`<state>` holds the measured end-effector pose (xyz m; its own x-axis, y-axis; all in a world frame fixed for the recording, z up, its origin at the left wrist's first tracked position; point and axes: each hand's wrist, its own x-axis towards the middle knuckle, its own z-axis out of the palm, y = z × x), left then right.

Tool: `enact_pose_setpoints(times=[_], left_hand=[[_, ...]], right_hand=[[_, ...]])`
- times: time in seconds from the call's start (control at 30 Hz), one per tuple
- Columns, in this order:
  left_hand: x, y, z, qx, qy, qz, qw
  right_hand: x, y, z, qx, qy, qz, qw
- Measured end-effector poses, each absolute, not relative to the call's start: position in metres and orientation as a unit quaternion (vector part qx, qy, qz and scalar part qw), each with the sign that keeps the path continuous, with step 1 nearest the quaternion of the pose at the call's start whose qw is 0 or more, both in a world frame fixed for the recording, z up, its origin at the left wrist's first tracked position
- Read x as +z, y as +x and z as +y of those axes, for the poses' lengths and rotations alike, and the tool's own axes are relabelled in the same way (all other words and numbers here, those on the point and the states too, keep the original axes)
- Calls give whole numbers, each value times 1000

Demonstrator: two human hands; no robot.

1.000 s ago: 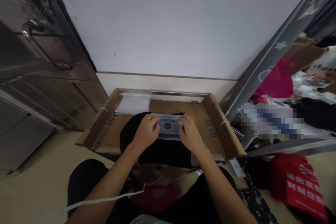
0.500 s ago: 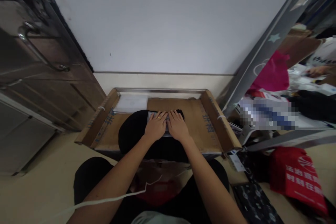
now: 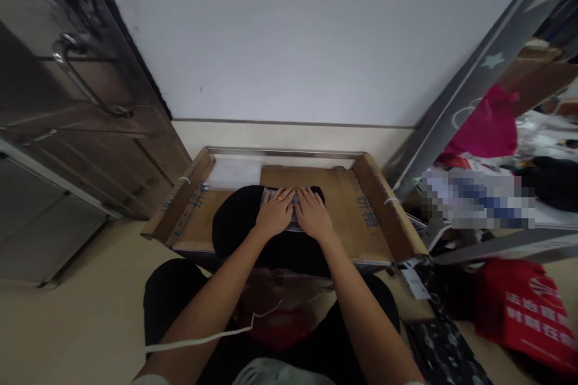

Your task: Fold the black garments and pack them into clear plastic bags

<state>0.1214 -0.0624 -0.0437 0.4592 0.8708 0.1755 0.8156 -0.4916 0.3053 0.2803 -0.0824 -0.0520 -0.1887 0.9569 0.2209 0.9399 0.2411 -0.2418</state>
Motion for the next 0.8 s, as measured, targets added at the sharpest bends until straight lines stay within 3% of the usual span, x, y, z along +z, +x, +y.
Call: enact_pose_setpoints(times=[0.67,0.8], left_hand=[[-42,108,-53,113,868,471,108],[-45,93,-44,189,862,448,140]], right_hand=[[-54,282,-78,24,-621,-776,110],[-52,282,-76,18,-624,-772,120]])
